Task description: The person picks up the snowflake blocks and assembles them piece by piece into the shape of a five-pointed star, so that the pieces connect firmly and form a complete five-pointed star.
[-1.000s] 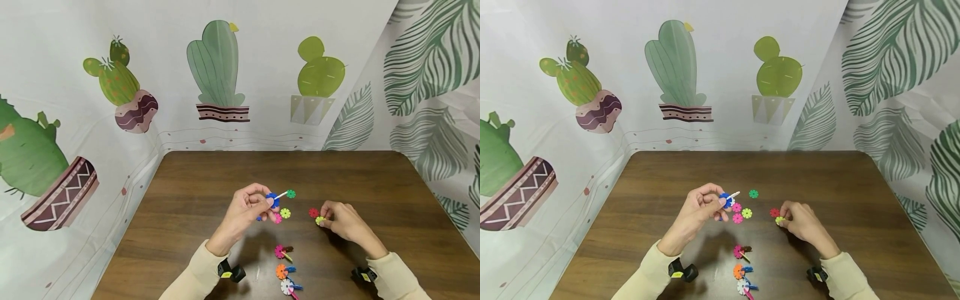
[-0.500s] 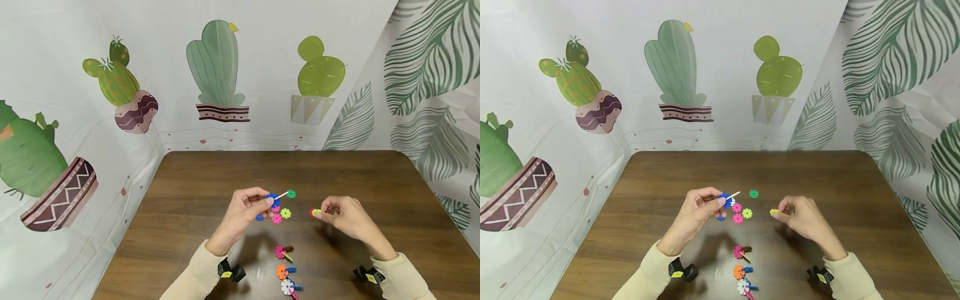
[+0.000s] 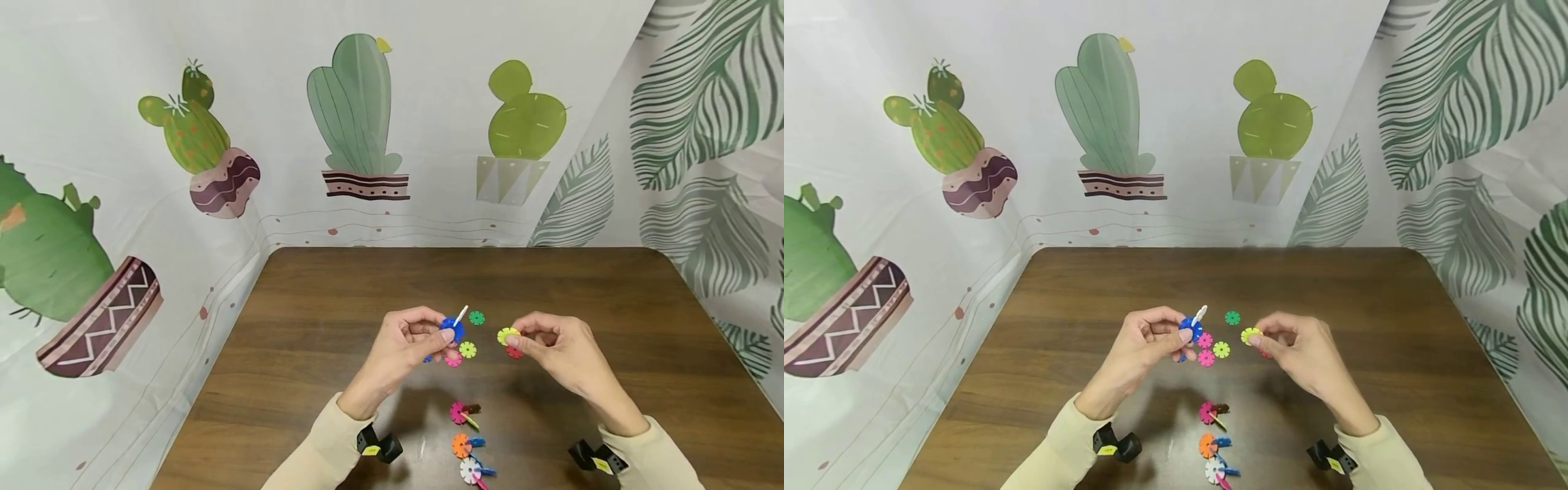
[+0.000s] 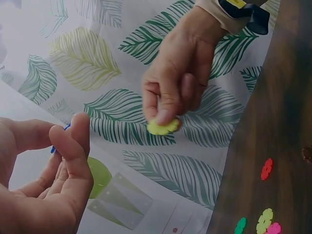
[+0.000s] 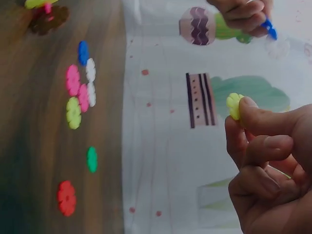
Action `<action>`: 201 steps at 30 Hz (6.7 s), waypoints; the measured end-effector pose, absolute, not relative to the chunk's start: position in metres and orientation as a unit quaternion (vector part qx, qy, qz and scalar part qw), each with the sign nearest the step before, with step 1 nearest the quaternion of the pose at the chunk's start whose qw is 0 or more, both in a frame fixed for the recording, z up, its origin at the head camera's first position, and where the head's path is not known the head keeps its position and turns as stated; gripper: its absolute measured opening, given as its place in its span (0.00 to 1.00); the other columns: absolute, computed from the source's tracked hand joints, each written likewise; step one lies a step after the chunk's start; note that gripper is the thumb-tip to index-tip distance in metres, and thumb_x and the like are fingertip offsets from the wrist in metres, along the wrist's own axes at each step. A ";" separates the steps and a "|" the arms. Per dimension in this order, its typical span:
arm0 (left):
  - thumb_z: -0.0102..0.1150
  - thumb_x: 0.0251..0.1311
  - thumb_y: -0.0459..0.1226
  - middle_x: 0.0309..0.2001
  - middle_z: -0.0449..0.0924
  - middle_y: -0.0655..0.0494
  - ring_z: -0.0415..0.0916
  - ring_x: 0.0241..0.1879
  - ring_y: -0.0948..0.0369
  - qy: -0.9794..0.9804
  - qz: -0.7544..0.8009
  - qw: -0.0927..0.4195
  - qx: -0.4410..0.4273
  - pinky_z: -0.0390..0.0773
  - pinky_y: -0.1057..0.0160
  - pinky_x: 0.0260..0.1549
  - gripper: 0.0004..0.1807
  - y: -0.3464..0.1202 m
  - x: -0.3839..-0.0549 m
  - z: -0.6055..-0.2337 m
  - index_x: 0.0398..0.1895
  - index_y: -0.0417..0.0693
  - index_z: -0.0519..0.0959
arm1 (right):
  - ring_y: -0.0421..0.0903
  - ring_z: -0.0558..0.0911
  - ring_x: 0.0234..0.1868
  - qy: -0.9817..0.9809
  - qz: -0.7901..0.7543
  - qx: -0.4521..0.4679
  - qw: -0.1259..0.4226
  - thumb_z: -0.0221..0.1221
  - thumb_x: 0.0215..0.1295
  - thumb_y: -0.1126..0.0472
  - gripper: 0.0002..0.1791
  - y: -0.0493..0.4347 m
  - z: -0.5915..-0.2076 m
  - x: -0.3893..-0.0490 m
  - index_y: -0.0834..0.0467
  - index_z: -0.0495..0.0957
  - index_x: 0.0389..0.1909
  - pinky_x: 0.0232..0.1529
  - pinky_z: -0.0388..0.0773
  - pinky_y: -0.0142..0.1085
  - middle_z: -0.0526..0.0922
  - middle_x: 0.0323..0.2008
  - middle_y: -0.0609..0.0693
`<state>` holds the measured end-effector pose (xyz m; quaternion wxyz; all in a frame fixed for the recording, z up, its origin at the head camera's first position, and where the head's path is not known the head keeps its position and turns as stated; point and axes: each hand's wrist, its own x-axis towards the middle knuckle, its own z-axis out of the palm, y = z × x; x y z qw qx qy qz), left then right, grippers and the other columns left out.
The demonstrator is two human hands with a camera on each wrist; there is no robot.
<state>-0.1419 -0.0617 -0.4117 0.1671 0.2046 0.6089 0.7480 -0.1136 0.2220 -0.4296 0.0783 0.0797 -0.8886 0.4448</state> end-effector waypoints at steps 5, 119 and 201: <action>0.68 0.70 0.32 0.32 0.92 0.48 0.90 0.28 0.68 0.610 0.748 0.166 0.204 0.83 0.73 0.28 0.16 -0.062 -0.142 -0.412 0.49 0.22 0.79 | 0.34 0.72 0.18 -0.886 0.446 0.080 0.097 0.78 0.61 0.57 0.07 0.214 -0.418 -0.109 0.47 0.90 0.37 0.19 0.64 0.34 0.84 0.19 0.37; 0.65 0.72 0.30 0.31 0.87 0.31 0.83 0.19 0.67 0.651 0.693 0.193 0.243 0.78 0.73 0.21 0.07 -0.054 -0.134 -0.412 0.41 0.29 0.83 | 0.29 0.68 0.20 -0.782 0.500 0.278 0.249 0.80 0.43 0.78 0.23 0.177 -0.414 -0.095 0.48 0.92 0.35 0.18 0.62 0.22 0.83 0.24 0.38; 0.81 0.58 0.35 0.43 0.87 0.54 0.83 0.42 0.56 0.941 0.194 0.100 0.259 0.84 0.58 0.37 0.14 -0.075 -0.196 -0.491 0.42 0.56 0.85 | 0.49 0.80 0.34 -0.966 0.242 0.089 0.014 0.72 0.66 0.66 0.12 0.236 -0.514 -0.138 0.54 0.82 0.46 0.28 0.76 0.45 0.84 0.40 0.55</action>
